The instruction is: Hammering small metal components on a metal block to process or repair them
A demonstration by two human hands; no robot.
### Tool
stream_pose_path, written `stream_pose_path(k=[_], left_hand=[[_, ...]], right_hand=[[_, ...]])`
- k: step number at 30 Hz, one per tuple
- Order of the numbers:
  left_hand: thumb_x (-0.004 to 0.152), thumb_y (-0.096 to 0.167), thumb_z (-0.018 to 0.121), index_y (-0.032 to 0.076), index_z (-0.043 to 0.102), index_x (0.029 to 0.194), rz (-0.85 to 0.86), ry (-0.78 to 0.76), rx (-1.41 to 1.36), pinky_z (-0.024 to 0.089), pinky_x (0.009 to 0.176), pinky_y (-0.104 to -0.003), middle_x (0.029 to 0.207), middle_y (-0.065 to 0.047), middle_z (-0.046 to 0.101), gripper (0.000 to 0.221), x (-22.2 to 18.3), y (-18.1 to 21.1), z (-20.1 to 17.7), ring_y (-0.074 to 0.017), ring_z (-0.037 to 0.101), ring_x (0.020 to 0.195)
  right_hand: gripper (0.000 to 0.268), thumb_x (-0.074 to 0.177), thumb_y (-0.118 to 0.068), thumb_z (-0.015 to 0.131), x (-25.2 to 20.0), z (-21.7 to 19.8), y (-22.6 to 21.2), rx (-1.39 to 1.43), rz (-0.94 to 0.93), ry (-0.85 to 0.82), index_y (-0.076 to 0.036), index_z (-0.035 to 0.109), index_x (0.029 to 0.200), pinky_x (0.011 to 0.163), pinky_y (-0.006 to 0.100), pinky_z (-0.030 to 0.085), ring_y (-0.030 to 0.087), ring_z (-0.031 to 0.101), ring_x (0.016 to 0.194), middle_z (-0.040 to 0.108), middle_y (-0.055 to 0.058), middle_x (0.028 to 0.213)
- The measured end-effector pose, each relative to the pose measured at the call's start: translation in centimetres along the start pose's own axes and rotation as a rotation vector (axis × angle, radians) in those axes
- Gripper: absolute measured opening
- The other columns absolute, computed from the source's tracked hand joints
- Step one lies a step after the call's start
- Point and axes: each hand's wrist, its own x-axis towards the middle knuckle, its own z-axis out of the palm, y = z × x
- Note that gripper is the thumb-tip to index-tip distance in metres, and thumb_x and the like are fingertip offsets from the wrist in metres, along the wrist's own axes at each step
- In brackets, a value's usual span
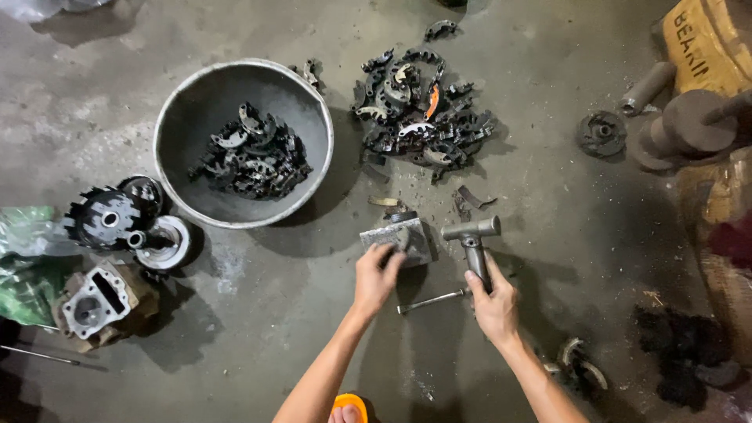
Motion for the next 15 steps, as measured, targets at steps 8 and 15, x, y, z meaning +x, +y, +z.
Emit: stream_pose_path(k=[8,15], left_hand=[[0.093,0.029,0.06,-0.002,0.072,0.093,-0.414,0.059,0.072,0.053,0.069,-0.042,0.084,-0.02,0.075,0.033,1.8,-3.3,-0.7,-0.0369,0.069,0.067],[0.084,0.009,0.071,0.004,0.066,0.114,0.136,0.043,0.417,0.046,0.081,-0.042,0.106,-0.014,0.057,0.031,1.2,-3.3,0.2,-0.0304,0.054,0.092]], right_hand=[[0.057,0.087,-0.011,0.069,-1.3,-1.5,-3.4,0.031,-0.024,-0.069,-0.014,0.061,0.144,0.038,0.03,0.038,0.015,0.046,0.039,0.063,0.003,0.057],[0.065,0.089,-0.013,0.068,-0.6,-1.1,-4.5,-0.141,-0.189,-0.198,-0.016,0.05,0.151,0.033,0.029,0.035,0.013,0.047,0.037,0.069,0.005,0.058]])
